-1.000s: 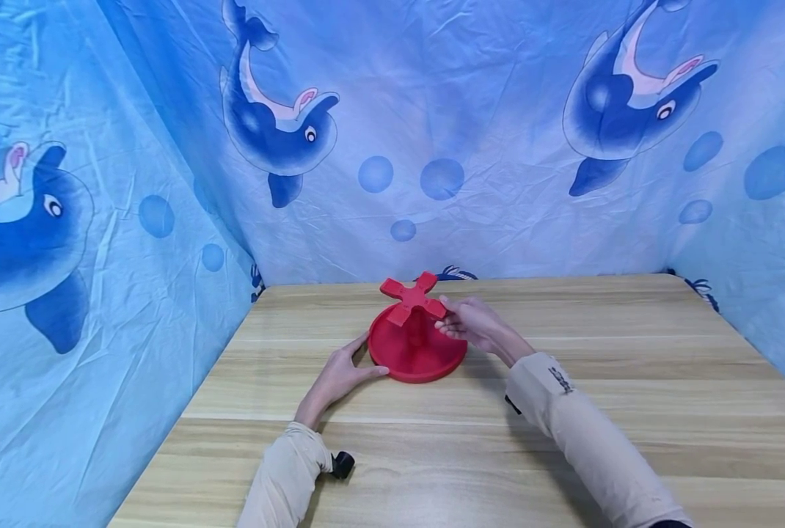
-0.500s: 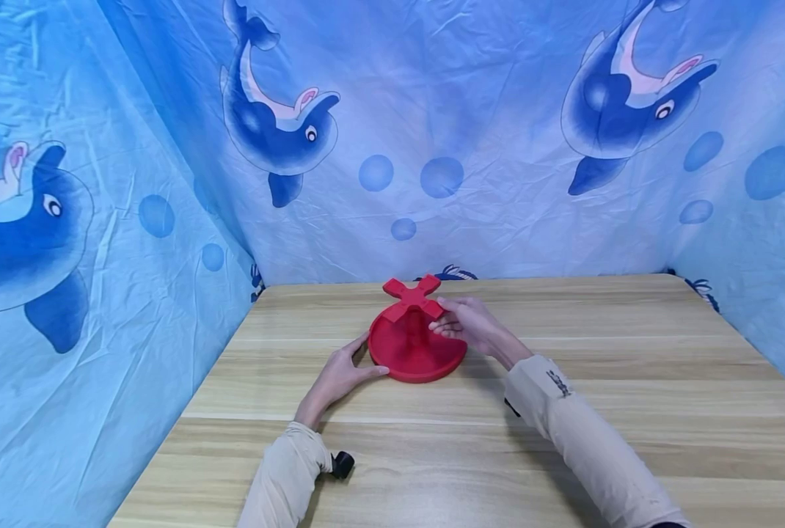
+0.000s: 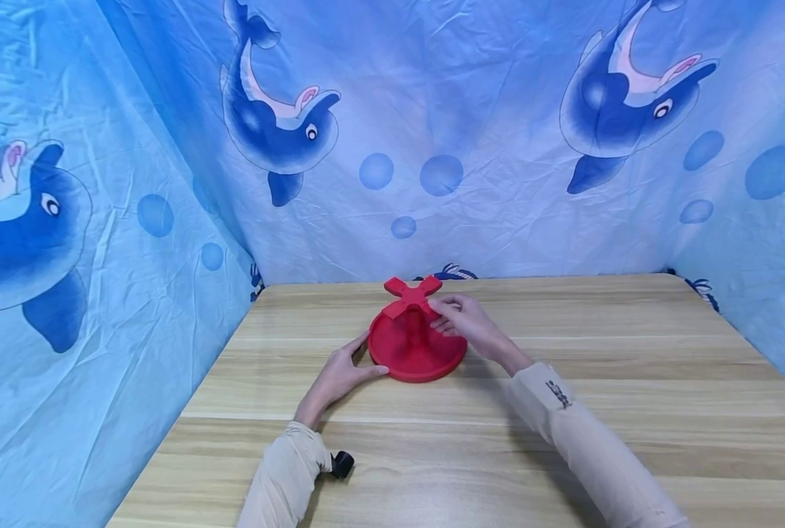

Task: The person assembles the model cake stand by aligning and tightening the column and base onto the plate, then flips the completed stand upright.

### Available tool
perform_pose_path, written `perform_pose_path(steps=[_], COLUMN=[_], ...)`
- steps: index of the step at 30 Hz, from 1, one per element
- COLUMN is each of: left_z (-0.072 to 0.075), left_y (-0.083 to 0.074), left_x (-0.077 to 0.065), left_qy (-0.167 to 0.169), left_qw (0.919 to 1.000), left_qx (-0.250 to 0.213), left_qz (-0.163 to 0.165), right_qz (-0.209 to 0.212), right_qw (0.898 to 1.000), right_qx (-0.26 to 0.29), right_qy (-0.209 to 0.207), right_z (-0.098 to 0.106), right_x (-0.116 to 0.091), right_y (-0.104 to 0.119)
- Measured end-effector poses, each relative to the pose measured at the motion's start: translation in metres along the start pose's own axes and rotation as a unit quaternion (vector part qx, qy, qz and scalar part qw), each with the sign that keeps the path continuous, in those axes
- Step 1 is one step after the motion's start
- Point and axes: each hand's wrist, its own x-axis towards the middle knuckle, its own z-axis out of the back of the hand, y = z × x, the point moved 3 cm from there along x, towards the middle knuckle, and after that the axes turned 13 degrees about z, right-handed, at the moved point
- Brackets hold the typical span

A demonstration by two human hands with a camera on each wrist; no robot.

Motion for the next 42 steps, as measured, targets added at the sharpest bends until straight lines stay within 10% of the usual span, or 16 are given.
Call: perform_pose_path(steps=[9, 33, 42], left_z=[0.001, 0.004, 0.003], left_y=[-0.001, -0.003, -0.005], left_x=[-0.001, -0.001, -0.001], left_qy=[0.002, -0.006, -0.004], left_qw=[1.0, 0.9998, 0.9999], left_qx=[-0.001, 0.017, 0.012], left_qz=[-0.001, 0.007, 0.004], right_qz=[0.132, 0.195, 0.224], right_qw=[0.968, 0.938, 0.907], right_qx=[-0.21, -0.28, -0.349], right_qy=[-0.046, -0.068, -0.075], right_z=[-0.012, -0.021, -0.003], right_x=[-0.011, -0.018, 0.001], right_y=[0.007, 0.019, 0.016])
